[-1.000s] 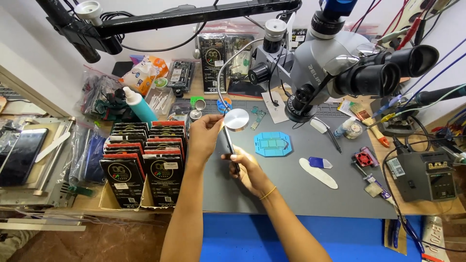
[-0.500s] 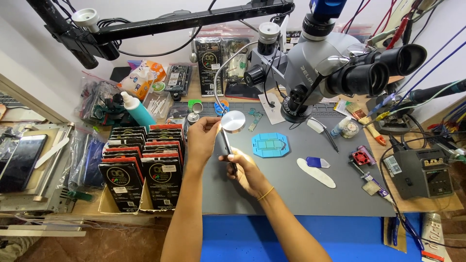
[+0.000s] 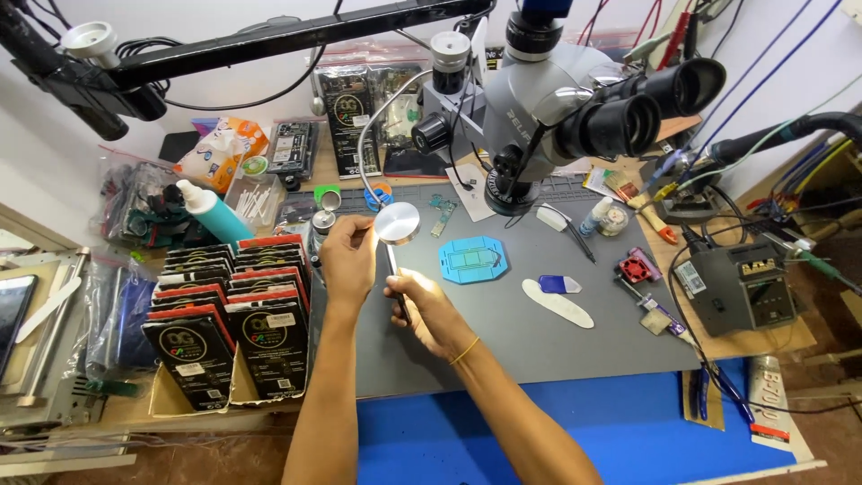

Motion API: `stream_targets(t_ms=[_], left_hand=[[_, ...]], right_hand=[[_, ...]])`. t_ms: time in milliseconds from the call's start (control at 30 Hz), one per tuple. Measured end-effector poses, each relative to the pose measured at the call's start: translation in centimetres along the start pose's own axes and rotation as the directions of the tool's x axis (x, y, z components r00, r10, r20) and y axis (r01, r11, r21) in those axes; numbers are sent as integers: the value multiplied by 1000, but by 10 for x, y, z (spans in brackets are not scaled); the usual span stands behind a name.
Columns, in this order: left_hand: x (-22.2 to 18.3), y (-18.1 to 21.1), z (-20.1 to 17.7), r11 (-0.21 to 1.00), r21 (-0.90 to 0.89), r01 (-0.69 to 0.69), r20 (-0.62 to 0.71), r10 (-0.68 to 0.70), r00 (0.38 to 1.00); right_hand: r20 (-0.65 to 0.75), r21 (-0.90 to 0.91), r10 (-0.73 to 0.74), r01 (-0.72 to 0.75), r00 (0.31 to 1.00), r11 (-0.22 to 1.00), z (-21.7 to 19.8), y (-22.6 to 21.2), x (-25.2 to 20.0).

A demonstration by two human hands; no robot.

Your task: Disassembling a smartphone by prying open the casing and inspecting internal components.

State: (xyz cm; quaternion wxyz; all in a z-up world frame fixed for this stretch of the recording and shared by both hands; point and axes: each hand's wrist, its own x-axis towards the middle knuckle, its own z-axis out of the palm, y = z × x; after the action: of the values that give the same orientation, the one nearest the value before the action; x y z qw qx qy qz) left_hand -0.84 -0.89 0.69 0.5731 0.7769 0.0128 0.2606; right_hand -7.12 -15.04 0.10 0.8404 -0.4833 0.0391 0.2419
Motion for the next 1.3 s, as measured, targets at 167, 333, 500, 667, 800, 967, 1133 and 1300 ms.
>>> stream_targets(t_ms=[167, 333, 500, 667, 800, 967, 1133, 1300], left_hand=[[1, -3, 2, 996, 72, -59, 10, 59, 998], [-3, -10, 5, 992, 73, -102, -38, 105, 994], [-4, -12, 10, 994, 14, -110, -70, 111, 991], [-11, -26, 13, 1000, -10, -27, -82, 26, 996], [-13, -25, 21, 988, -142, 65, -79, -77, 994], [-17, -16, 26, 992, -81, 96, 7, -96, 995], [-25, -49, 38, 978, -17, 207, 28, -206, 978], [-73, -62, 54, 754, -374, 540, 224, -491, 842]], right_hand=[[4, -65, -35, 35, 999, 997, -9, 0, 4], [-13, -15, 20, -20, 1000, 1000, 5, -8, -8], [-54, -115, -103, 96, 993, 989, 5, -5, -5], [-114, -316, -153, 110, 982, 942, -4, -11, -2], [-197, -262, -132, 77, 971, 962, -22, -2, 17], [-206, -306, -155, 87, 966, 948, -32, 13, 14], [-315, -728, -85, -183, 945, 661, -37, -1, -20], [-278, -895, -243, -159, 929, 416, -31, -21, -79]])
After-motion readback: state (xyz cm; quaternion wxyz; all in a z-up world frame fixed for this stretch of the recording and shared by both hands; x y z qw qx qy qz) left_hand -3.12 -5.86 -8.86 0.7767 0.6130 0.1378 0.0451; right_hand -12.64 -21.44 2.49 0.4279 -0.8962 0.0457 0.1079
